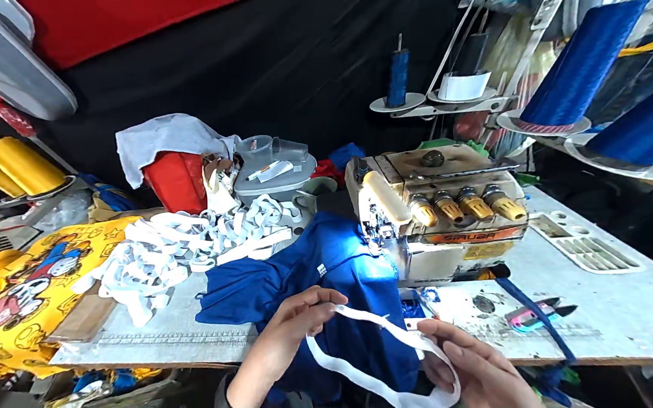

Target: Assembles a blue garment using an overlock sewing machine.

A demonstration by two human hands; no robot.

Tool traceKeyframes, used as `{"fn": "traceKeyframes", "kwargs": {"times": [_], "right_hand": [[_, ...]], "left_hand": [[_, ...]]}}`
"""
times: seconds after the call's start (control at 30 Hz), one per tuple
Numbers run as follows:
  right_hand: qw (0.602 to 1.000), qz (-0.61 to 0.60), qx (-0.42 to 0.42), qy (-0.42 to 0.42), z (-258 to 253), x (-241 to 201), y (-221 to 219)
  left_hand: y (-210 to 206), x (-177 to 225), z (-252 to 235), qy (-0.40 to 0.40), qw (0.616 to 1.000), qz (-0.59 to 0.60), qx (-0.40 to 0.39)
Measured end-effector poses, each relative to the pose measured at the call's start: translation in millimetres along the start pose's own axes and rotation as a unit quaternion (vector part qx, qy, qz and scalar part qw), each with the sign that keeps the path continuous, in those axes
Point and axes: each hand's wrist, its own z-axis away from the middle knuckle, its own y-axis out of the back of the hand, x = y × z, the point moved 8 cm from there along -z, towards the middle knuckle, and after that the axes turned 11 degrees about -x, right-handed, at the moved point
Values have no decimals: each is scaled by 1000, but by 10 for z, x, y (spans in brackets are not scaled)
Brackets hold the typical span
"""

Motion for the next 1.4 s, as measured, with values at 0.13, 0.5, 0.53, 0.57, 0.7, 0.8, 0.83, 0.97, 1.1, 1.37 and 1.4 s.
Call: {"fn": "traceKeyframes", "kwargs": {"times": [0.13,0.5,0.53,0.57,0.7,0.8,0.83,0.97,1.1,1.37,1.4], "right_hand": [[989,145,-6,27,3,-80,64],[963,268,11,34,-122,-260,-248],[949,308,37,53,-122,-312,-238],[914,391,71,81,-122,-353,-201],[743,635,163,135,-131,-404,-174],[706,671,176,143,-114,-492,-246],[697,678,179,152,-103,-531,-250],[694,684,167,150,-120,-556,-229],[766,623,117,111,-186,-450,-159],[926,309,173,132,-374,-101,-163],[914,315,210,144,-392,-79,-119]], "left_hand": [[-29,37,66,-12,984,146,-105],[26,94,166,-38,891,-418,174],[49,157,204,-59,846,-489,205],[67,232,238,-79,810,-535,227],[54,492,248,-115,746,-619,219],[63,695,205,-114,717,-664,180],[78,763,187,-112,711,-675,161],[137,854,85,-102,748,-653,63],[61,810,-95,-80,844,-526,-60],[170,804,-854,100,888,-437,-103],[182,779,-958,98,888,-440,-91]]}}
